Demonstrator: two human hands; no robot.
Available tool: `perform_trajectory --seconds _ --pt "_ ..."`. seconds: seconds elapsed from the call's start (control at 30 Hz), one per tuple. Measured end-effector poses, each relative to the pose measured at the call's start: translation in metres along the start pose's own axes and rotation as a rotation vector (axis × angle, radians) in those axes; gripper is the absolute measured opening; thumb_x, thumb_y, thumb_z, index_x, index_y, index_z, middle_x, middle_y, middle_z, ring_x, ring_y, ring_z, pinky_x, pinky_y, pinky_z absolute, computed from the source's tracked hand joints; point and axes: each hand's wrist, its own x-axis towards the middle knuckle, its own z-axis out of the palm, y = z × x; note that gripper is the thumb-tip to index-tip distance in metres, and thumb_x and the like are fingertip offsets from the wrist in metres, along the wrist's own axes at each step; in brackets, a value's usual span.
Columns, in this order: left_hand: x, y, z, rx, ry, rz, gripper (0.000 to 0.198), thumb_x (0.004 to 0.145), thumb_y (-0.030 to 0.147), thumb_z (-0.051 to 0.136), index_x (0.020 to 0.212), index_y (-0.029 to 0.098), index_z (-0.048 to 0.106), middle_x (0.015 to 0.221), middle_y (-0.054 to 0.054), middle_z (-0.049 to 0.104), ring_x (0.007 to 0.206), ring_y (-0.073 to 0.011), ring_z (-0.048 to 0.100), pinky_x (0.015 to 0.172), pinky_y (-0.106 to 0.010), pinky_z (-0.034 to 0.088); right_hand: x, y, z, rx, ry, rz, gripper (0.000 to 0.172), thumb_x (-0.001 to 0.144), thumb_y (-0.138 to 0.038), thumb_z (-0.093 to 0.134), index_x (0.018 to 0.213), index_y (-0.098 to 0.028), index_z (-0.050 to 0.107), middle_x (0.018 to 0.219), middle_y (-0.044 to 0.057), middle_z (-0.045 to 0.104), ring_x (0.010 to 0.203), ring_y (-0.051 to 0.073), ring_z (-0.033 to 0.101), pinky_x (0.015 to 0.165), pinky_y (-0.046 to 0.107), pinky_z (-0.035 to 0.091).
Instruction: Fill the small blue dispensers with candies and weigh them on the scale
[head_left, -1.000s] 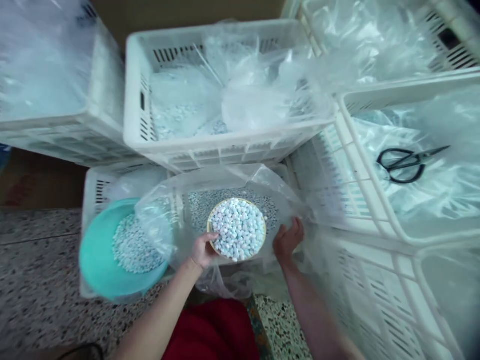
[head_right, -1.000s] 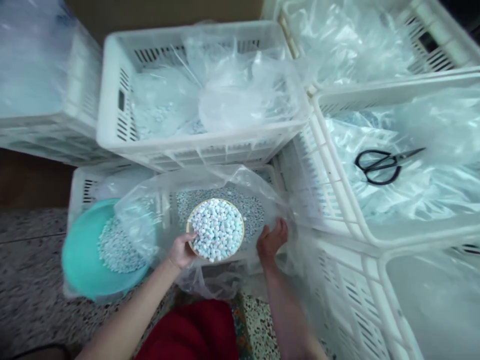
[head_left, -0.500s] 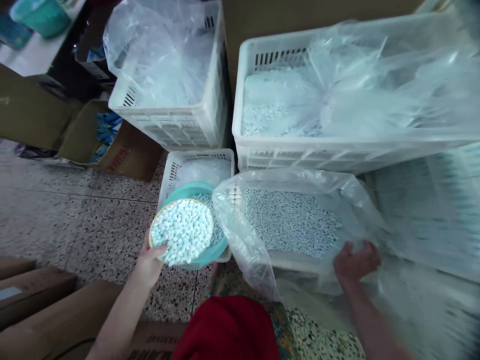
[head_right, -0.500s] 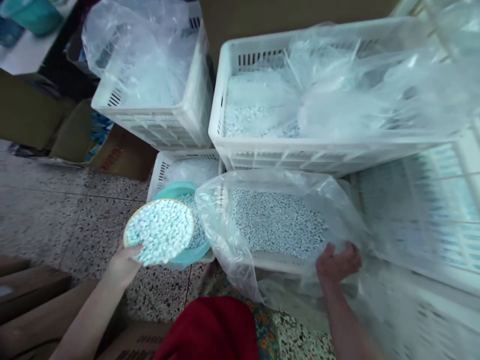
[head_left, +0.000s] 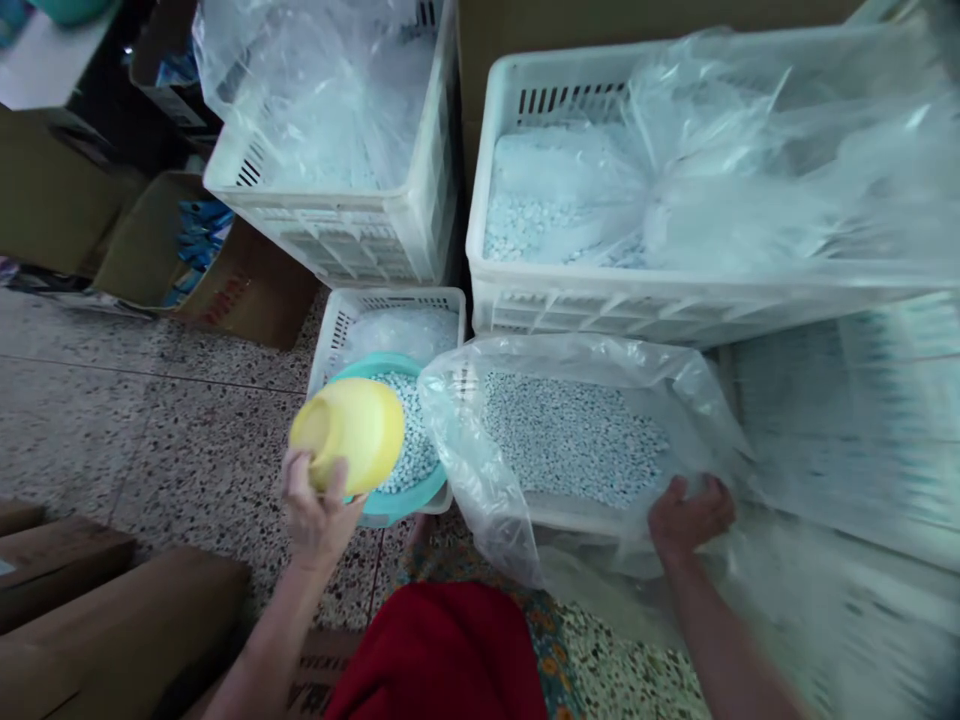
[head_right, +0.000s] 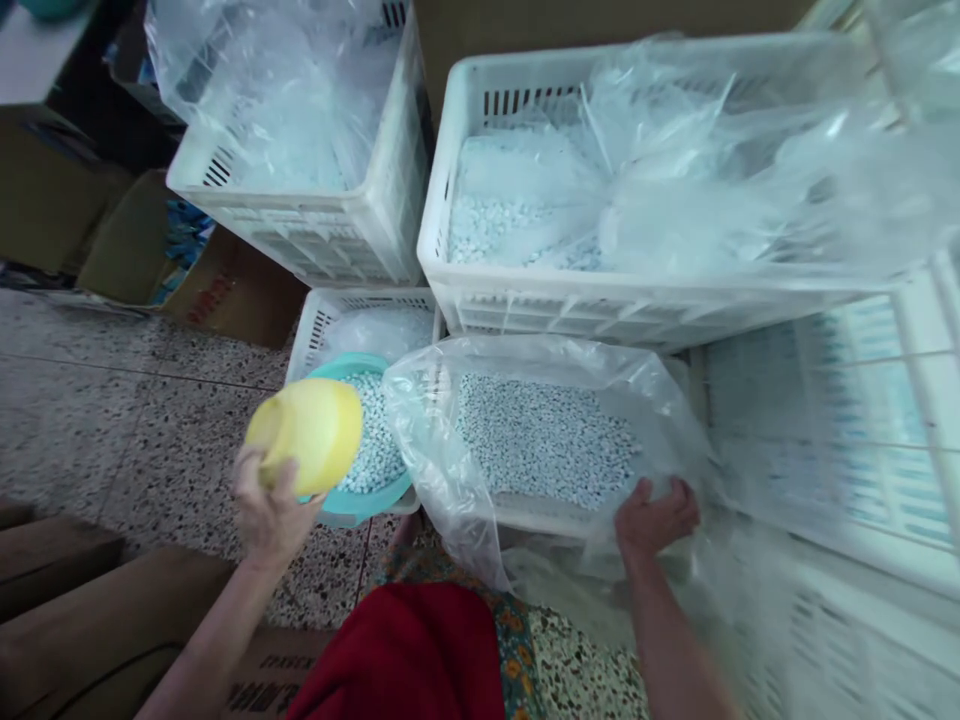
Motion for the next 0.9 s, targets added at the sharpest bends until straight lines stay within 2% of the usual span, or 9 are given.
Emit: perform_trajectory --seconds 0.1,0.17,0.2,0.27,0.37,0.5,0.6,0.73,0.9 --pt "0.015 0.04 -0.022 -0.222 0.156 -0.152 0.097 0.053 0.032 0.082 0.131 0.025 0.025 0.136 -0.017 0.027 0.126 -0.0369 0.037 0.095 -0.053 0.044 0.003 0.0 -0.002 0.005 -0.012 0.015 0.052 0.086 -0.047 0.046 0.122 -0.009 0.052 0.126 0.022 0.051 0.122 0.036 0.043 0.099 0.055 0.032" --pt "0.031 0.091 -0.023 -0.484 0.101 -0.285 0.107 0.057 0.034 0.078 0.139 0.024 0.01 0.138 -0.017 0.028 0.121 -0.0332 0.044 0.09 -0.049 0.049 0.006 -0.002 -0.004 0.016 -0.036 0.041 0.052 0.087 -0.047 0.044 0.122 -0.009 0.051 0.127 0.023 0.05 0.122 0.036 0.043 0.1 0.056 0.031" --pt "0.04 0.121 -0.016 -0.618 -0.001 -0.325 0.104 0.062 0.035 0.074 0.141 0.023 0.008 0.138 -0.017 0.03 0.118 -0.0311 0.047 0.088 -0.046 0.05 0.007 -0.003 -0.006 0.021 -0.047 0.051 0.052 0.087 -0.047 0.044 0.122 -0.008 0.051 0.127 0.023 0.05 0.122 0.037 0.042 0.1 0.057 0.031" --pt "0.06 0.183 0.011 -0.748 -0.327 -0.347 0.092 0.069 0.034 0.069 0.143 0.023 0.016 0.136 -0.015 0.037 0.118 -0.0298 0.048 0.093 -0.045 0.047 0.01 -0.004 -0.008 0.024 -0.057 0.054 0.052 0.088 -0.047 0.043 0.122 -0.008 0.05 0.126 0.024 0.051 0.122 0.036 0.043 0.099 0.057 0.032" --pt "0.086 0.253 0.083 -0.588 -0.618 -0.373 0.087 0.067 0.03 0.07 0.142 0.022 0.027 0.128 -0.017 0.045 0.119 -0.0351 0.046 0.094 -0.05 0.044 0.013 -0.003 -0.01 0.024 -0.051 0.03 0.049 0.089 -0.047 0.043 0.121 -0.01 0.051 0.124 0.022 0.052 0.12 0.034 0.045 0.098 0.056 0.034" --pt "0.087 0.281 0.183 -0.275 -0.725 -0.161 0.068 0.077 0.017 0.058 0.139 0.035 0.038 0.145 -0.014 0.029 0.138 -0.0421 0.016 0.098 -0.062 0.032 0.016 0.005 -0.006 0.019 -0.042 0.007 0.048 0.091 -0.047 0.043 0.121 -0.01 0.051 0.124 0.022 0.053 0.119 0.034 0.046 0.098 0.055 0.035" --pt "0.067 0.29 0.228 -0.249 -0.753 -0.197 0.074 0.074 0.017 0.061 0.141 0.035 0.034 0.145 -0.013 0.027 0.138 -0.04 0.016 0.099 -0.058 0.033 0.018 0.012 -0.003 0.037 -0.061 -0.013 0.048 0.091 -0.046 0.044 0.124 -0.011 0.05 0.125 0.022 0.053 0.121 0.033 0.045 0.099 0.054 0.035" --pt "0.039 0.326 0.257 -0.334 -0.848 -0.518 0.095 0.062 0.024 0.071 0.145 0.027 0.024 0.133 -0.016 0.035 0.125 -0.0374 0.037 0.089 -0.045 0.046 0.019 0.015 -0.004 0.084 -0.077 -0.029 0.046 0.092 -0.042 0.045 0.125 -0.012 0.048 0.127 0.021 0.052 0.123 0.032 0.043 0.099 0.055 0.035" --pt "0.013 0.361 0.268 -0.747 -0.954 -0.739 0.096 0.056 0.018 0.069 0.141 0.027 0.025 0.127 -0.011 0.041 0.114 -0.0295 0.048 0.086 -0.039 0.048 0.022 0.015 -0.006 0.124 -0.075 -0.049 0.044 0.091 -0.04 0.046 0.124 -0.011 0.048 0.126 0.019 0.052 0.122 0.032 0.044 0.1 0.055 0.034"
